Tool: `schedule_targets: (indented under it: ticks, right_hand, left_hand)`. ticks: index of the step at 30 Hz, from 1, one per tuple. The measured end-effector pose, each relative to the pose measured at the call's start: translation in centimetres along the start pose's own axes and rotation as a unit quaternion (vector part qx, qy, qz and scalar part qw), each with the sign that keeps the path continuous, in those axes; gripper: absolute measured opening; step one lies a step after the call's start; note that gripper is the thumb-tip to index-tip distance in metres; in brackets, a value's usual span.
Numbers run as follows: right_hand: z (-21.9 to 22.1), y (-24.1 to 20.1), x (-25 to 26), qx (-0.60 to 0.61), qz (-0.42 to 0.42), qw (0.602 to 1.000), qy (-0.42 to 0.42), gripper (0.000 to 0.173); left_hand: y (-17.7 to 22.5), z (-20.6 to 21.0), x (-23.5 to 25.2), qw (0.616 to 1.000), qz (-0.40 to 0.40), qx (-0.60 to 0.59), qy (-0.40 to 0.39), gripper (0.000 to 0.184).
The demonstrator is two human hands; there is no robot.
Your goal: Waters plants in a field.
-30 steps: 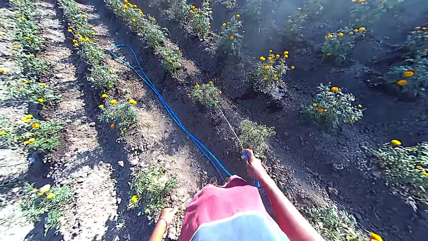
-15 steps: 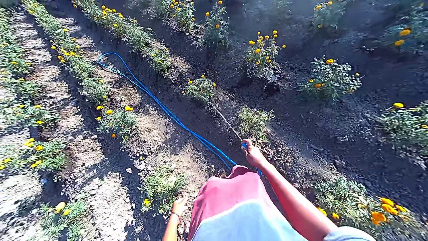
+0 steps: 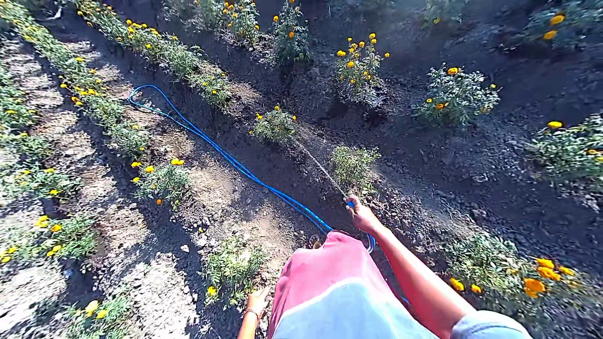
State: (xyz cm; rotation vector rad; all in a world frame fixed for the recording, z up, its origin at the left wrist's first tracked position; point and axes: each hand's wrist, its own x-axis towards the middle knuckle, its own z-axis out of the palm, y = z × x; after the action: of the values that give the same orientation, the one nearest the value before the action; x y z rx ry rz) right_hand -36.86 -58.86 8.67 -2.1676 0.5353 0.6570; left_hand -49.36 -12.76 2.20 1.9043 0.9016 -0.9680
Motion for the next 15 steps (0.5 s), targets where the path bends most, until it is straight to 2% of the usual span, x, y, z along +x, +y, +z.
schedule_targets:
  ticks: [15]
  right_hand:
    - [-0.7, 1.2, -0.2, 0.003, 0.023, 1.0, 0.0, 0.041]
  left_hand:
    - [1.4, 0.1, 0.0, 1.0, -0.011, -0.005, 0.003, 0.035]
